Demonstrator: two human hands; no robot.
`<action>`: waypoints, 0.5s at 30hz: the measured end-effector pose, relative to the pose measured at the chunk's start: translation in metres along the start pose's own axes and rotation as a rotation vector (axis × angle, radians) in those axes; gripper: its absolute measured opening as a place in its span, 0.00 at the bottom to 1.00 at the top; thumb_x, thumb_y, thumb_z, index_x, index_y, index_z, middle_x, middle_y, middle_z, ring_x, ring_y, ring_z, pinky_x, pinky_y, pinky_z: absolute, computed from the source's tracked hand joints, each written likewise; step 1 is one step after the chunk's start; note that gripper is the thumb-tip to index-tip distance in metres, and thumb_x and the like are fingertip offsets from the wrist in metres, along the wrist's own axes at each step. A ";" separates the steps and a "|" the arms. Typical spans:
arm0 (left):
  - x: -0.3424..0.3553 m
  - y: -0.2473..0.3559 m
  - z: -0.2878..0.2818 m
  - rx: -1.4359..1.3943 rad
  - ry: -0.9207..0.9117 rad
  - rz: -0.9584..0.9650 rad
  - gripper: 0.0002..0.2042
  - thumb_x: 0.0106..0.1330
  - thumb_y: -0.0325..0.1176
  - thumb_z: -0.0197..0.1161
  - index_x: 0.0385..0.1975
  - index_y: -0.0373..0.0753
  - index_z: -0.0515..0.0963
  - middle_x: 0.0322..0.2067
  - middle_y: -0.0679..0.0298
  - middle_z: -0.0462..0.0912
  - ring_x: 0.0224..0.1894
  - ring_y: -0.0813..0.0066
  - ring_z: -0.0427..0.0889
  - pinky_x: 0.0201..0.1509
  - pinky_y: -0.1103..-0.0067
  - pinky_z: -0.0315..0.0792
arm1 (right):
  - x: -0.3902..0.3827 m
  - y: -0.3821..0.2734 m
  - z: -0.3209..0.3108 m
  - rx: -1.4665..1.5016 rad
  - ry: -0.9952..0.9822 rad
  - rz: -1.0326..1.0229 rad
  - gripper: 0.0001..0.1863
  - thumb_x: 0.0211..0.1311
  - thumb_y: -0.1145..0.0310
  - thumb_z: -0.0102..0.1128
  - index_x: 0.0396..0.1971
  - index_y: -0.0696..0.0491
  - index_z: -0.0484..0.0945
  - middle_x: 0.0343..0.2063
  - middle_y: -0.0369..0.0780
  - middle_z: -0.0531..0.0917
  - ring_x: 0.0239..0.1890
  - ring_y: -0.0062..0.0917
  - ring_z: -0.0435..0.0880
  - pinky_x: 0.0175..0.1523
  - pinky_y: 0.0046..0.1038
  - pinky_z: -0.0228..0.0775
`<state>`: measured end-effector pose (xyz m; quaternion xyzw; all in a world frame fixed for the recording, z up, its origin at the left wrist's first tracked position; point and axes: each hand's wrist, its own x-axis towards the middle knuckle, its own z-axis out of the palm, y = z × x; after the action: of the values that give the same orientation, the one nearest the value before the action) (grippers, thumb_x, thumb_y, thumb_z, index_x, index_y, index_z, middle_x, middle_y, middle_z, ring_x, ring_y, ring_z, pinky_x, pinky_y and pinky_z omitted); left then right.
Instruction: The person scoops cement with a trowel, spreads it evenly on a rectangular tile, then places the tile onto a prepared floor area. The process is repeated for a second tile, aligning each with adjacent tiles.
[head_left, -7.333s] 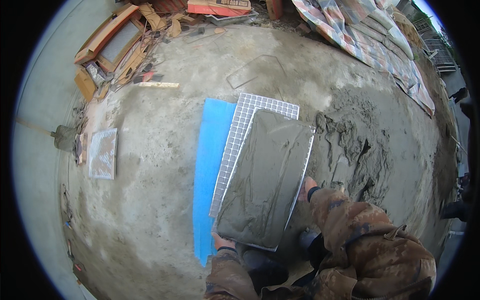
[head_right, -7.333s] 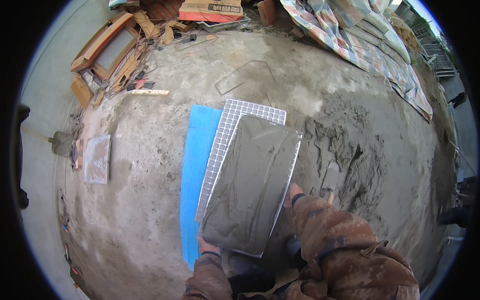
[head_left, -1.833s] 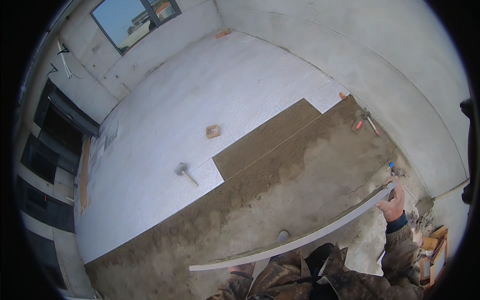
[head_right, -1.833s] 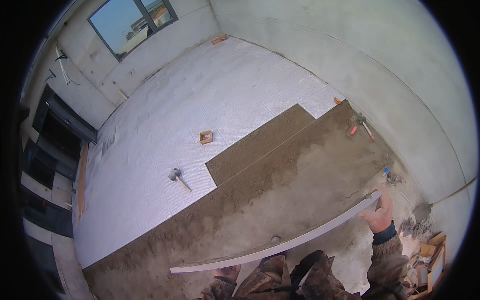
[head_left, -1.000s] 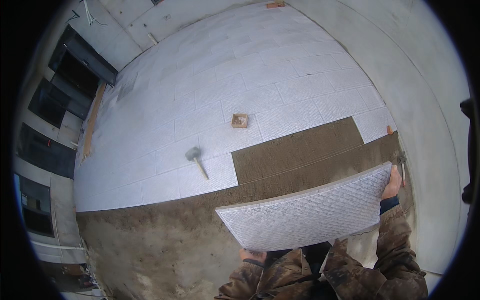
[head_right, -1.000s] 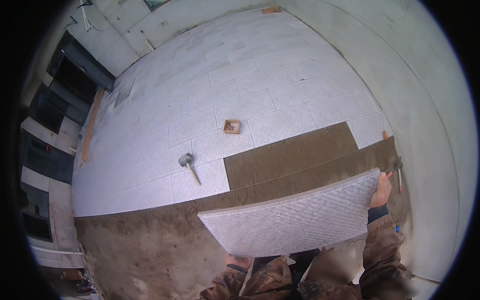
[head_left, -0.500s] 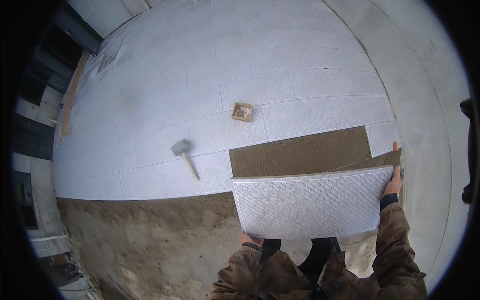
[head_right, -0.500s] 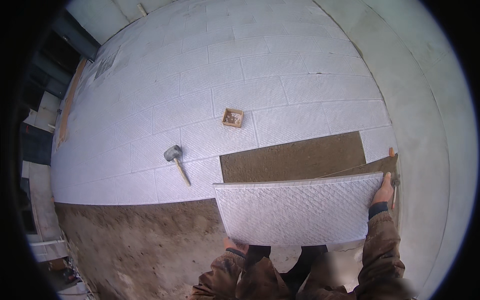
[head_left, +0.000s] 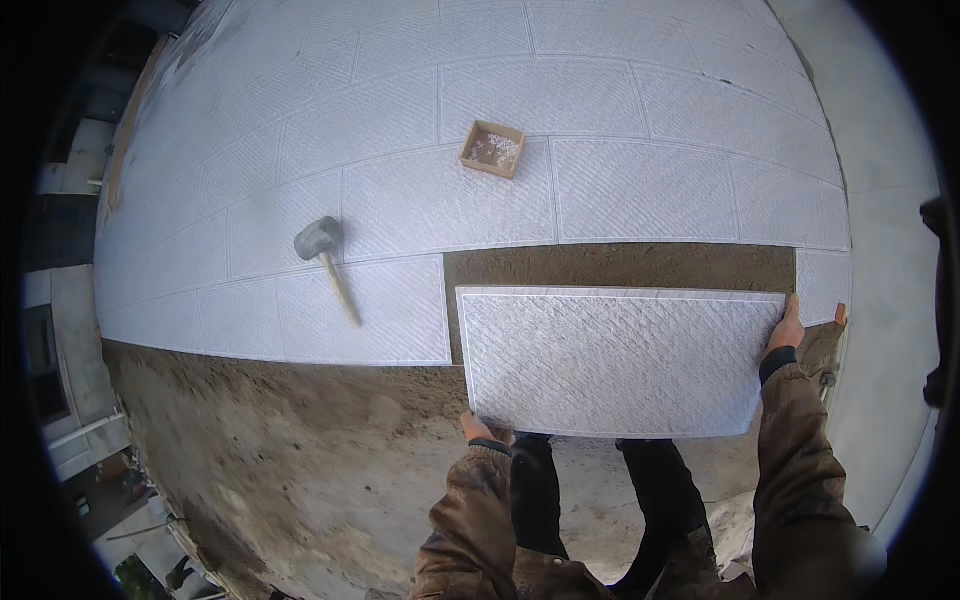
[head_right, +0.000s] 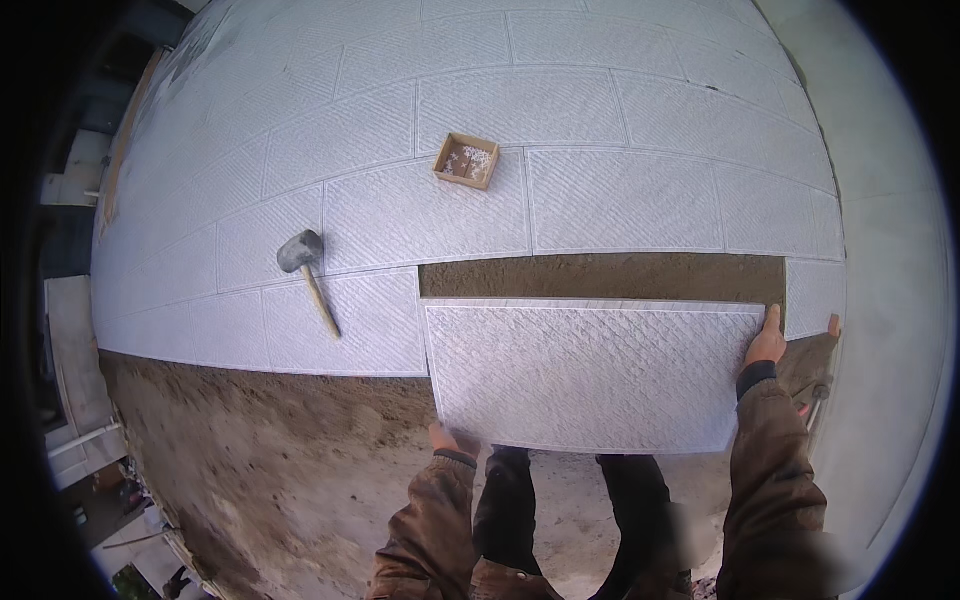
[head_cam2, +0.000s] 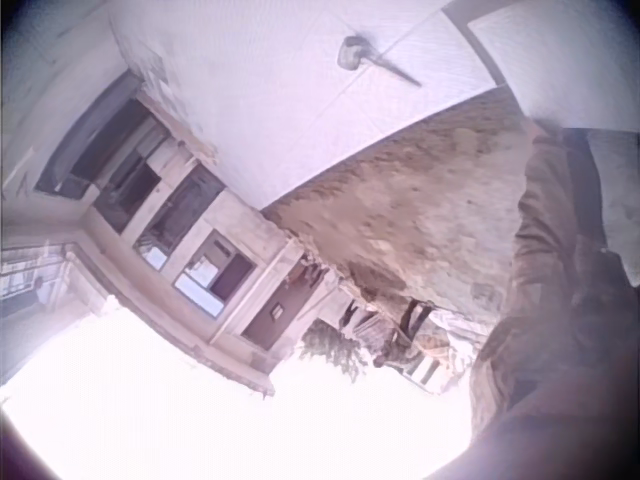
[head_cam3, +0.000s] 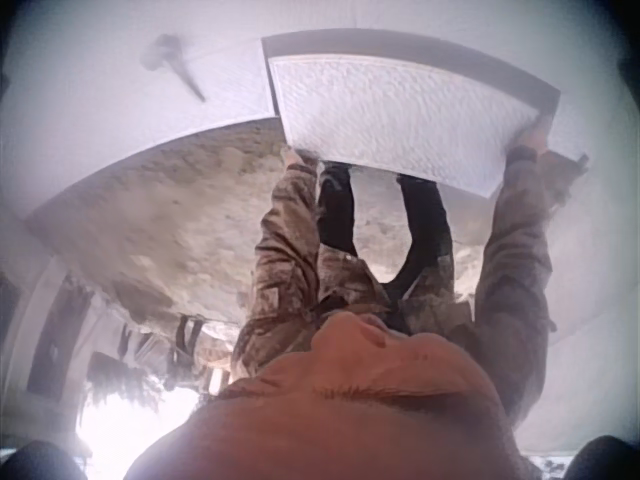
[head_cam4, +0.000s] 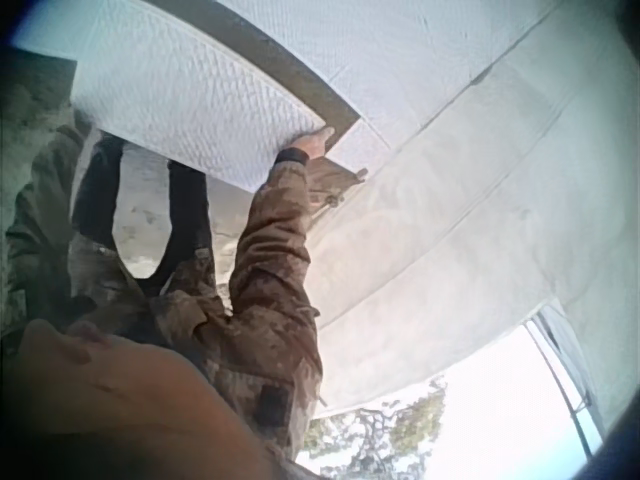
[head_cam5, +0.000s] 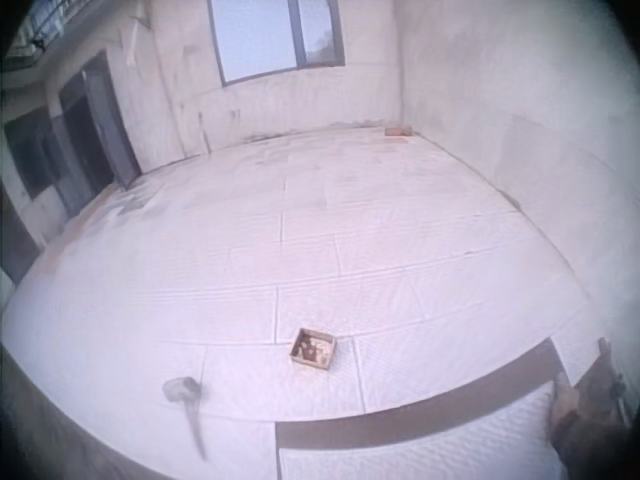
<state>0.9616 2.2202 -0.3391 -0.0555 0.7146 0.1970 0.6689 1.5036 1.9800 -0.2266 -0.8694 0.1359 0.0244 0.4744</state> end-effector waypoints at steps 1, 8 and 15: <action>0.016 0.001 0.004 0.012 0.012 0.012 0.30 0.62 0.63 0.44 0.52 0.48 0.77 0.47 0.65 0.80 0.47 0.64 0.76 0.48 0.62 0.71 | 0.004 0.012 0.017 0.019 -0.003 0.009 0.39 0.67 0.42 0.55 0.45 0.73 0.80 0.40 0.45 0.84 0.42 0.26 0.77 0.53 0.28 0.67; 0.093 0.020 0.038 0.039 0.201 0.016 0.25 0.63 0.60 0.48 0.43 0.48 0.80 0.39 0.68 0.82 0.40 0.69 0.78 0.40 0.69 0.70 | 0.018 0.061 0.128 0.065 -0.044 0.091 0.38 0.65 0.42 0.59 0.43 0.71 0.80 0.41 0.43 0.83 0.42 0.25 0.76 0.52 0.29 0.67; 0.135 0.037 0.045 0.086 0.248 0.025 0.27 0.64 0.65 0.47 0.41 0.45 0.78 0.32 0.67 0.79 0.33 0.70 0.74 0.35 0.71 0.66 | 0.017 0.081 0.202 -0.013 -0.077 0.151 0.39 0.65 0.41 0.57 0.46 0.71 0.79 0.46 0.45 0.82 0.46 0.30 0.76 0.56 0.31 0.66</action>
<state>0.9776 2.2947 -0.4644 -0.0416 0.8003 0.1662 0.5747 1.5164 2.1029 -0.4071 -0.8582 0.1827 0.0944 0.4704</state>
